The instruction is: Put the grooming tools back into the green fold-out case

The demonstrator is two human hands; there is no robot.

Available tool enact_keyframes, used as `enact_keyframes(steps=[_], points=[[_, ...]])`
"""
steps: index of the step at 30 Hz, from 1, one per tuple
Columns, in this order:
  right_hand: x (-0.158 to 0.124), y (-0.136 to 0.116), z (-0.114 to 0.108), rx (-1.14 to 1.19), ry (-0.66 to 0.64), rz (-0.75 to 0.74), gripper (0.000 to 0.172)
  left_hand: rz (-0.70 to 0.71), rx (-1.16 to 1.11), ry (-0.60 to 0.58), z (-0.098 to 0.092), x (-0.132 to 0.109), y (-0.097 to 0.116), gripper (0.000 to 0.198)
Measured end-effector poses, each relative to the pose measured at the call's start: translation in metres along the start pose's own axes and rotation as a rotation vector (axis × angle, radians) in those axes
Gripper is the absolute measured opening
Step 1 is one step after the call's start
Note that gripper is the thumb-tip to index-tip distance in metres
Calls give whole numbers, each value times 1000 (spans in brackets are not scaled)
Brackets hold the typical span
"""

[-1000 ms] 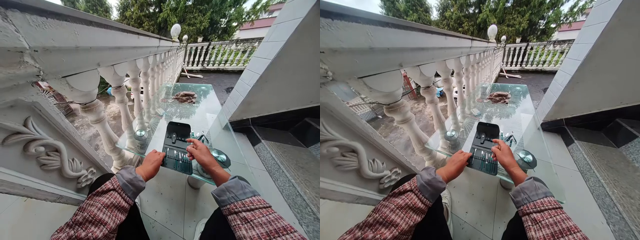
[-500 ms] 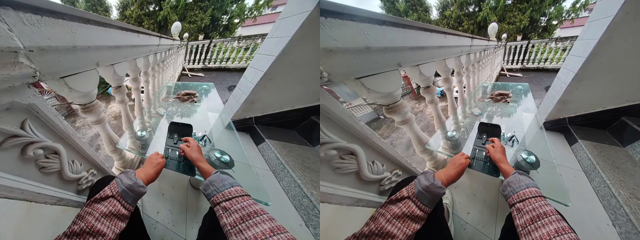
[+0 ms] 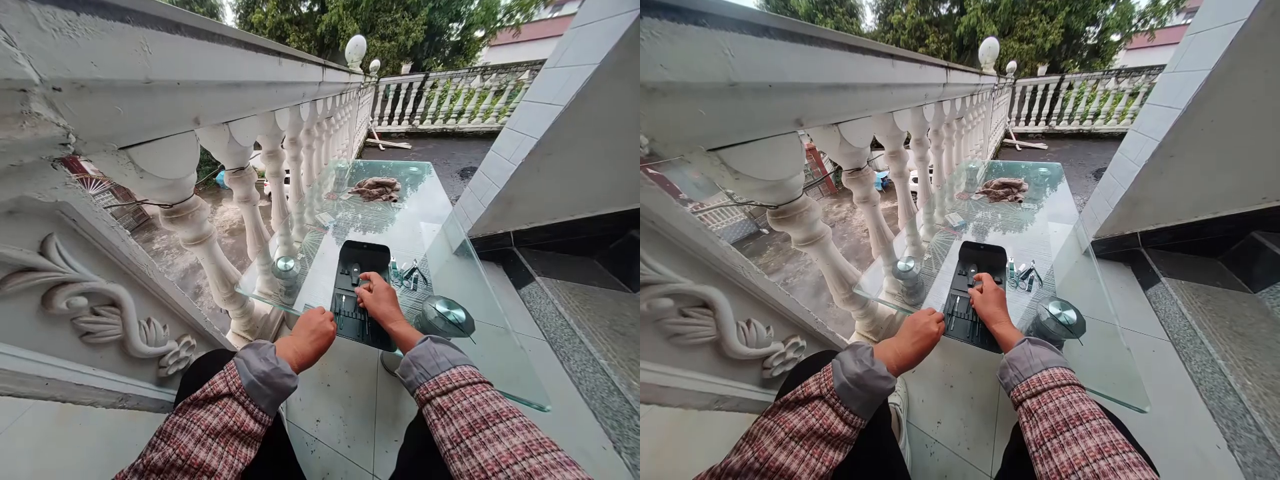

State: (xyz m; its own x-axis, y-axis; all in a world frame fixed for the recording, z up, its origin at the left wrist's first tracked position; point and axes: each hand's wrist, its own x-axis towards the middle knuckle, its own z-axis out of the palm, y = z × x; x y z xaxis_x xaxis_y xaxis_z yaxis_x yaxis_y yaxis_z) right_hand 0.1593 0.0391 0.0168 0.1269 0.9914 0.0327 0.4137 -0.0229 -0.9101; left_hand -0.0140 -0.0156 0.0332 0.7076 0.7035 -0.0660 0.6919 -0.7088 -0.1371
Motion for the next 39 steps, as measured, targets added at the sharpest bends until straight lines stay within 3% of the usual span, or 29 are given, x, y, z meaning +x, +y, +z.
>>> enact_keyframes(steps=[19,29,39], points=[[11,0,0,-235,-47,117,23,34,64,-55,3,3,1,15],[17,-5,2,-477,15,74,19,76,121,-70,4,2,2,14],[25,-1,8,-549,53,87,18,87,148,-68,2,1,2,13]])
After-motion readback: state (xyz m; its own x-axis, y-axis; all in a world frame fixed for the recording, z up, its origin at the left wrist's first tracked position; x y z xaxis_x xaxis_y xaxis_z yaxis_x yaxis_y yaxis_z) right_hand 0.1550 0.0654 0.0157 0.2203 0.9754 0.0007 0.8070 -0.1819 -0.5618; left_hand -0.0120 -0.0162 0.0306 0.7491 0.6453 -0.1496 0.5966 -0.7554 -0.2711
